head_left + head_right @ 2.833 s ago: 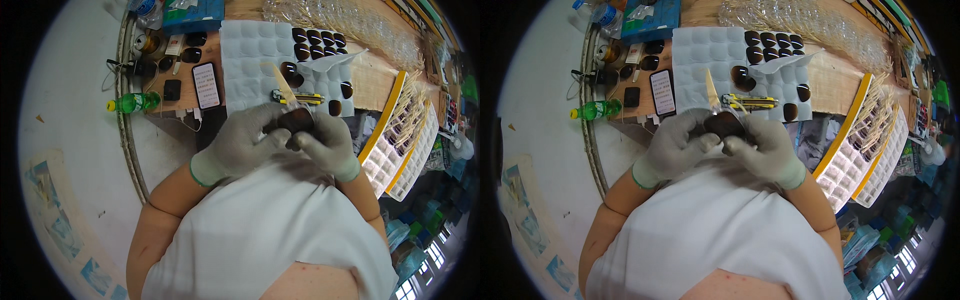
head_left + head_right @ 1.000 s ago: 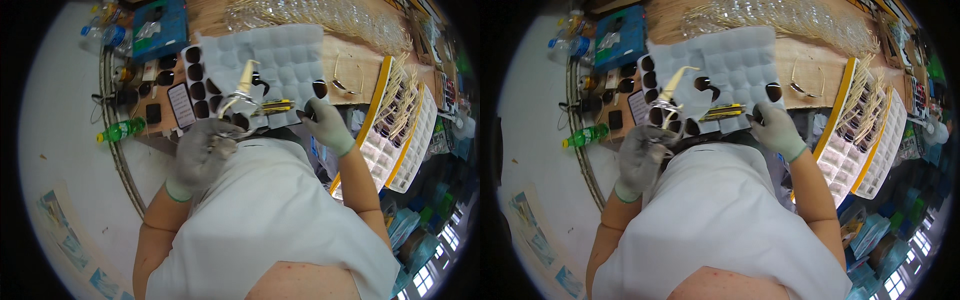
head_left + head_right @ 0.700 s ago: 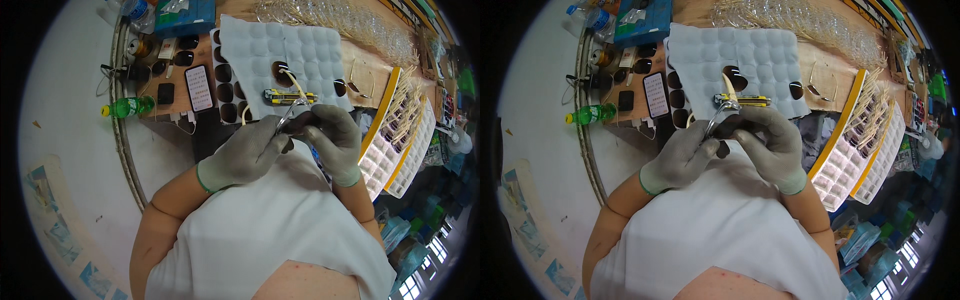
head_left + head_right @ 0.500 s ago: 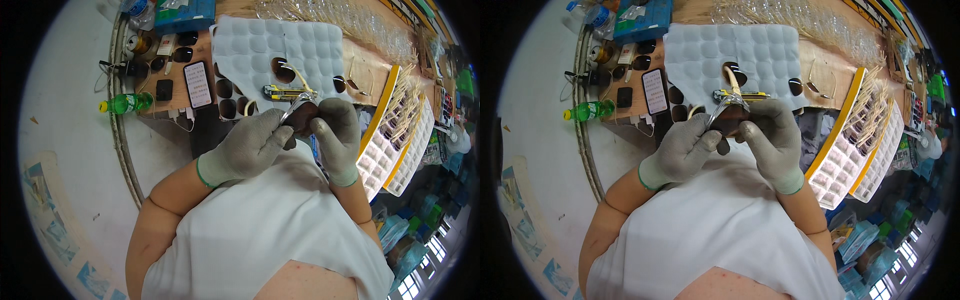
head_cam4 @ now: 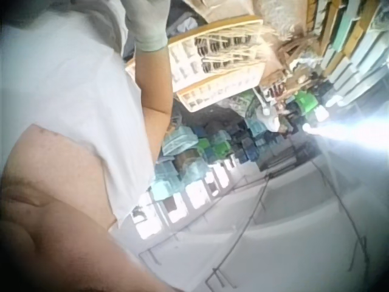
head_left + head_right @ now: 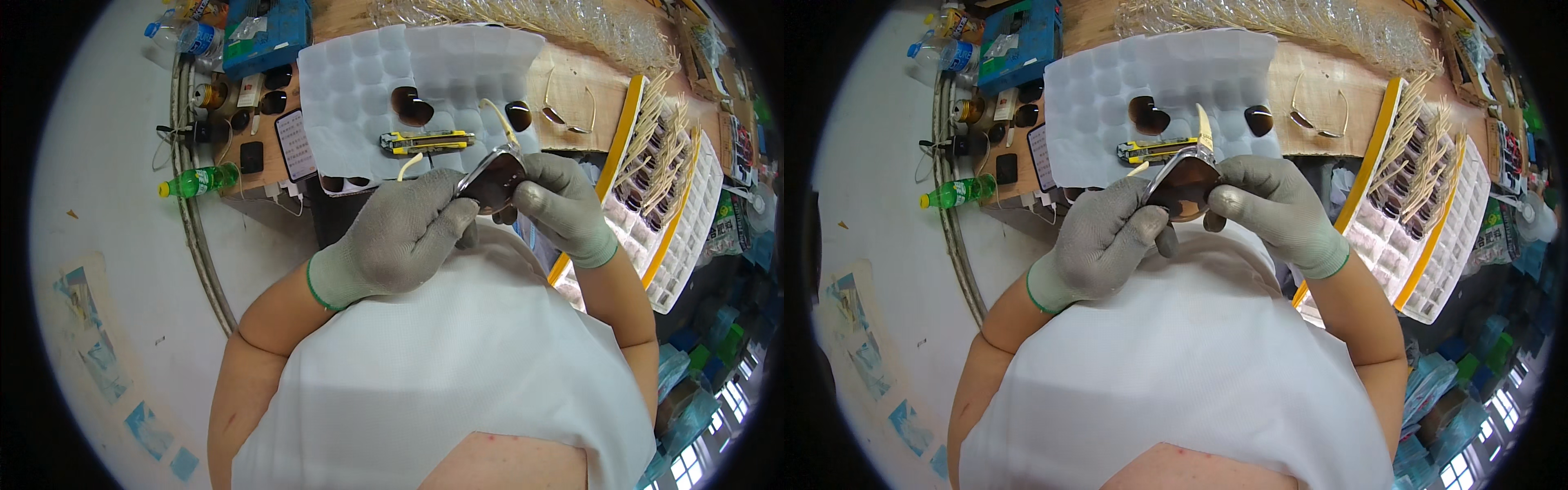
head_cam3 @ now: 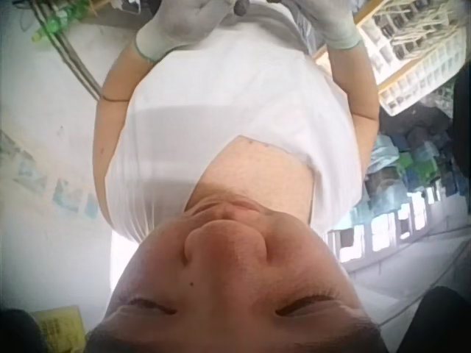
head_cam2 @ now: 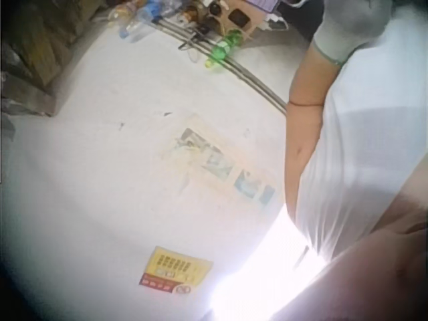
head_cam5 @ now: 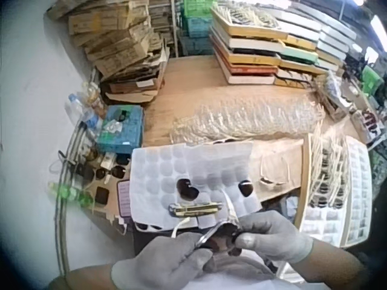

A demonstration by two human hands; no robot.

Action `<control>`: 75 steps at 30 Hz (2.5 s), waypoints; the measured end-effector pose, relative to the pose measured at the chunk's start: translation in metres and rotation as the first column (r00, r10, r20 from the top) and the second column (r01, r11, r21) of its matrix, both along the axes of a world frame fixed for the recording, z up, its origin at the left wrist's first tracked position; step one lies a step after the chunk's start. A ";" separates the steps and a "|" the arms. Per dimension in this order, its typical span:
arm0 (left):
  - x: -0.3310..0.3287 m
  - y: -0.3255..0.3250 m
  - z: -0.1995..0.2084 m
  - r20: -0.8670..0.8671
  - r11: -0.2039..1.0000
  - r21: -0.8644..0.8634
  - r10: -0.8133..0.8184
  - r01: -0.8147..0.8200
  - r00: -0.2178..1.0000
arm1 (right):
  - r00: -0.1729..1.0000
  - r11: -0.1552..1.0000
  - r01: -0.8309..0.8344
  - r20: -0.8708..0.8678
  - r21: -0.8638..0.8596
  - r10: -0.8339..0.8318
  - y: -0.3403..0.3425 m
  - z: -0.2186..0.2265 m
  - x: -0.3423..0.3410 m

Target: The person repeatedly picks up dark lenses and metal frames from a foam tray, inserts the lenses into the frames, and places the assembled sunglasses into a white plastic crate. The process is repeated for multiple units.

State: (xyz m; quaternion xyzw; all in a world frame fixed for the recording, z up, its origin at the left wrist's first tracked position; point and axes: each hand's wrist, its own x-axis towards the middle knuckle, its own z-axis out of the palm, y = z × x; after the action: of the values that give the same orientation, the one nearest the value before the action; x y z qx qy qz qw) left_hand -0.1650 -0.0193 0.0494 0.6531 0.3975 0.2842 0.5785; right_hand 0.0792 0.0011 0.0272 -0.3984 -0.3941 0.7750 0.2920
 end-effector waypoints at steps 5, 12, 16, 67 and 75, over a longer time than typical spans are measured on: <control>0.016 -0.001 -0.005 -0.049 0.992 -0.031 0.118 -0.120 0.992 | 0.997 0.994 0.063 -0.047 -0.085 -0.067 -0.002 -0.019 -0.001; 0.000 -0.004 -0.019 -0.038 0.992 -0.070 0.103 -0.105 0.994 | 0.975 0.977 0.193 0.092 0.096 -0.202 -0.018 -0.007 -0.028; -0.018 0.004 -0.014 -0.015 0.998 -0.051 0.037 -0.038 0.999 | 0.971 0.967 0.143 0.161 0.210 -0.179 -0.024 0.012 -0.039; -0.009 0.015 -0.031 0.333 0.878 -0.177 0.479 -0.445 0.812 | 0.987 0.980 -0.055 0.158 0.191 0.025 -0.001 0.001 -0.038; -0.078 -0.001 -0.033 0.512 0.865 -0.501 0.316 -0.022 0.799 | 0.982 0.983 -0.184 -0.031 0.004 0.184 -0.014 0.020 -0.085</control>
State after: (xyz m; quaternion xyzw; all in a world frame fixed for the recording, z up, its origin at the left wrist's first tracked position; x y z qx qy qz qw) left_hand -0.2432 -0.0204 0.0160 0.3355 0.3181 0.4155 0.7833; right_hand -0.0061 -0.0125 0.0469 -0.3481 -0.4251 0.8046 0.2252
